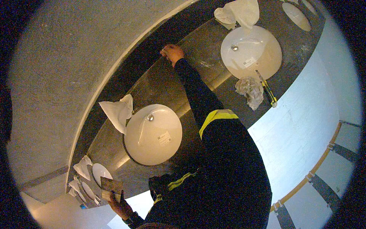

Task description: The person scrapes a dark countertop surface with a small metal scraper, repeatedly lifting the tool to clear debris. The person also wipes the surface with a cloth and moves around the curved counter to reach different areas.

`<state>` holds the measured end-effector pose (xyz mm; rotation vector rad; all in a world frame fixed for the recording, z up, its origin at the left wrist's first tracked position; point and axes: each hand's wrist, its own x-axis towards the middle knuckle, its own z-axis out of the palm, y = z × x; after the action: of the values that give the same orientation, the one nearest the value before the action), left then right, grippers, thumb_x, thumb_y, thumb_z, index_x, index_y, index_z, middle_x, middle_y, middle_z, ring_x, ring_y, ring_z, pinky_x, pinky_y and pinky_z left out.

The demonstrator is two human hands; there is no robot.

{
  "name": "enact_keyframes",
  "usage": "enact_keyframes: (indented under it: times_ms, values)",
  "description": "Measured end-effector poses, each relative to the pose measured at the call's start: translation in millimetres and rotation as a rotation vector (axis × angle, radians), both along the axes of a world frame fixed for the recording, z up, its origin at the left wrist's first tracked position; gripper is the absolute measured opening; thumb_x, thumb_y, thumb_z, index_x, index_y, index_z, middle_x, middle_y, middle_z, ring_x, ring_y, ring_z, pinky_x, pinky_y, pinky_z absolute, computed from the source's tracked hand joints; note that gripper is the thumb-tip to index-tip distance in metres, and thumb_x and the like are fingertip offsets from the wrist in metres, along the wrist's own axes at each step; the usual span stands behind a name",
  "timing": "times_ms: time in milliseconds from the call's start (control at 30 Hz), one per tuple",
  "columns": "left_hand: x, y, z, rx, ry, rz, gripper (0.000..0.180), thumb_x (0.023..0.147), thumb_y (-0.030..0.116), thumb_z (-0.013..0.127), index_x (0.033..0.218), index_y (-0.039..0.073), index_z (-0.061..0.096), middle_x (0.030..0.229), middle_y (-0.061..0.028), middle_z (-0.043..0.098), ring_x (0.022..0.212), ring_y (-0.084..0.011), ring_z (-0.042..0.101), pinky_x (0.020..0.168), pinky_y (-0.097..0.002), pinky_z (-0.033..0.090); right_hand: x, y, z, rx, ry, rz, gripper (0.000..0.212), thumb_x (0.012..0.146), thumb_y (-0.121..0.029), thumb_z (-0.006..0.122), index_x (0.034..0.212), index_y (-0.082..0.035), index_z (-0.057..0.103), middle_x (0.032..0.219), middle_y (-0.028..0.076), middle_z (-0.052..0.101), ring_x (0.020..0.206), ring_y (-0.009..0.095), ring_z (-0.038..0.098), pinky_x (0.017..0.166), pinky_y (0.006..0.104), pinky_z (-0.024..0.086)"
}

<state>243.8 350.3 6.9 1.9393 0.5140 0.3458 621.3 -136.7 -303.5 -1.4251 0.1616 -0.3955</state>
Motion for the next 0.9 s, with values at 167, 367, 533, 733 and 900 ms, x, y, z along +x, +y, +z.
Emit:
enact_keyframes:
  times_ms: [167,367,533,733,900]
  values:
    - [-3,7,-2,0.087,0.020,-0.060,0.032,0.084,0.016,0.053,0.111,-0.001,0.047,0.122,-0.0181,0.037,0.109,-0.0301,0.044,0.082,-0.0418,0.050,-49,2,49,0.404,0.246,-0.131,0.015,0.087,-0.017,0.046,0.085,-0.006,0.056,0.078,0.006,0.063,0.057,0.009,0.053,0.044,0.0198,0.039]
    - [-6,7,2,-0.021,0.003,-0.020,0.028,0.082,-0.002,0.050,0.109,0.004,0.050,0.124,-0.0194,0.035,0.111,-0.0332,0.042,0.081,-0.0378,0.052,-55,5,11,0.358,0.387,-0.094,0.018,0.087,-0.021,0.045,0.088,-0.006,0.055,0.079,0.007,0.064,0.055,0.010,0.054,0.042,0.0218,0.038]
    - [-14,6,-1,0.221,0.053,-0.052,0.030,0.081,-0.003,0.052,0.110,0.006,0.051,0.119,-0.0200,0.041,0.111,-0.0337,0.043,0.081,-0.0380,0.051,-38,-2,-4,0.314,0.382,0.019,0.020,0.087,-0.021,0.043,0.087,-0.006,0.056,0.078,0.006,0.064,0.053,0.009,0.053,0.040,0.0226,0.037]
    - [-7,-24,14,0.042,0.054,0.062,0.050,0.086,0.023,0.051,0.121,-0.009,0.034,0.118,-0.0201,0.042,0.103,-0.0257,0.047,0.083,-0.0349,0.046,-12,-8,-20,0.099,0.457,0.079,0.021,0.087,-0.020,0.042,0.090,-0.003,0.055,0.079,0.008,0.065,0.051,0.010,0.054,0.040,0.0243,0.038]
    - [0,-46,24,-0.097,0.005,0.101,0.051,0.085,0.023,0.052,0.122,-0.008,0.034,0.116,-0.0190,0.043,0.102,-0.0255,0.047,0.083,-0.0355,0.046,10,-6,-6,0.235,0.447,0.101,0.022,0.088,-0.022,0.045,0.091,-0.002,0.054,0.079,0.011,0.065,0.049,0.013,0.055,0.042,0.0251,0.042]
